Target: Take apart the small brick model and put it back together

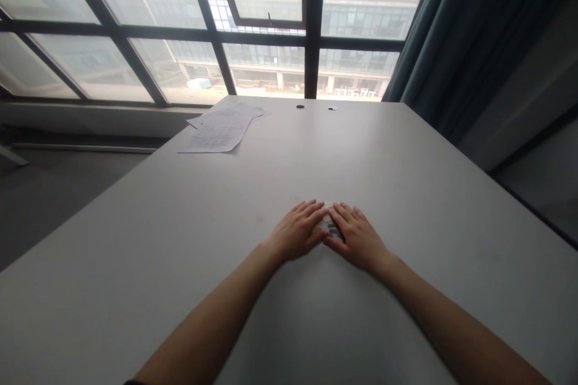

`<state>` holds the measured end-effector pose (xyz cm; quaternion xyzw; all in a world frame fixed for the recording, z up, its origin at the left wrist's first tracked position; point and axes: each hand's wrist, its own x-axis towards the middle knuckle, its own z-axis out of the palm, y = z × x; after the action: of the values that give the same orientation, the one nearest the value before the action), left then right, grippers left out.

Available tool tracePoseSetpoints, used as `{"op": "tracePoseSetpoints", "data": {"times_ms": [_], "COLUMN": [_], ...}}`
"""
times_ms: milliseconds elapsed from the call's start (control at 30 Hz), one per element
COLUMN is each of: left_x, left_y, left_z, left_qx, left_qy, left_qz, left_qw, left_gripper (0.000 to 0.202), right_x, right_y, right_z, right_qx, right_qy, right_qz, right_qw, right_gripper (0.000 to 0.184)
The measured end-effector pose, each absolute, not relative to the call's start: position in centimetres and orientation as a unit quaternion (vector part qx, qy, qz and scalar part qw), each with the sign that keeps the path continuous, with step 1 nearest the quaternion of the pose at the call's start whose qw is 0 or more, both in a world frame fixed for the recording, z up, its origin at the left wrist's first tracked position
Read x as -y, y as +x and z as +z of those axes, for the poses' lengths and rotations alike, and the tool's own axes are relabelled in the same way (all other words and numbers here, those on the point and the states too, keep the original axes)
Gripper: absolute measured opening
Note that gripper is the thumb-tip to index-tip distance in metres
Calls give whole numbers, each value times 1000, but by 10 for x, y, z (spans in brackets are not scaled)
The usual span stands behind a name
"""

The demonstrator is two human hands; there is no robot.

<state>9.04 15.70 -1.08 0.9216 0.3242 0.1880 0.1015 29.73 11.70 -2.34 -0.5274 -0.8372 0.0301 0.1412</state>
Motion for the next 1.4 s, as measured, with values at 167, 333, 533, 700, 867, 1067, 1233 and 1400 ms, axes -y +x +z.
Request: {"op": "tracePoseSetpoints", "data": {"times_ms": [167, 333, 533, 700, 867, 1067, 1233, 1400], "left_x": [-155, -154, -153, -152, -150, -145, -143, -143], "left_y": [74, 58, 58, 61, 63, 65, 65, 66], "left_z": [-8, -9, -9, -7, -6, -5, -6, -6], "left_qx": [-353, -382, -383, -388, -393, -405, -404, -405], "left_qy": [893, 899, 918, 917, 913, 903, 900, 897], "left_qz": [259, 194, 80, 73, 91, 119, 142, 154], "left_qw": [106, 88, 60, 59, 65, 77, 83, 86], "left_gripper": [41, 65, 72, 70, 62, 55, 51, 48], "right_x": [-114, -116, -132, -150, -162, -160, -154, -152], "right_y": [296, 293, 282, 273, 262, 261, 262, 262], "right_z": [-20, -20, -22, -21, -20, -19, -19, -21], "right_qx": [834, 844, 871, 894, 900, 897, 887, 886], "right_qy": [-524, -504, -465, -425, -402, -389, -395, -396], "right_qz": [34, 32, 44, 58, 79, 110, 115, 110], "right_qw": [171, 180, 149, 132, 148, 179, 211, 215], "right_gripper": [55, 71, 99, 115, 113, 104, 91, 89]}}
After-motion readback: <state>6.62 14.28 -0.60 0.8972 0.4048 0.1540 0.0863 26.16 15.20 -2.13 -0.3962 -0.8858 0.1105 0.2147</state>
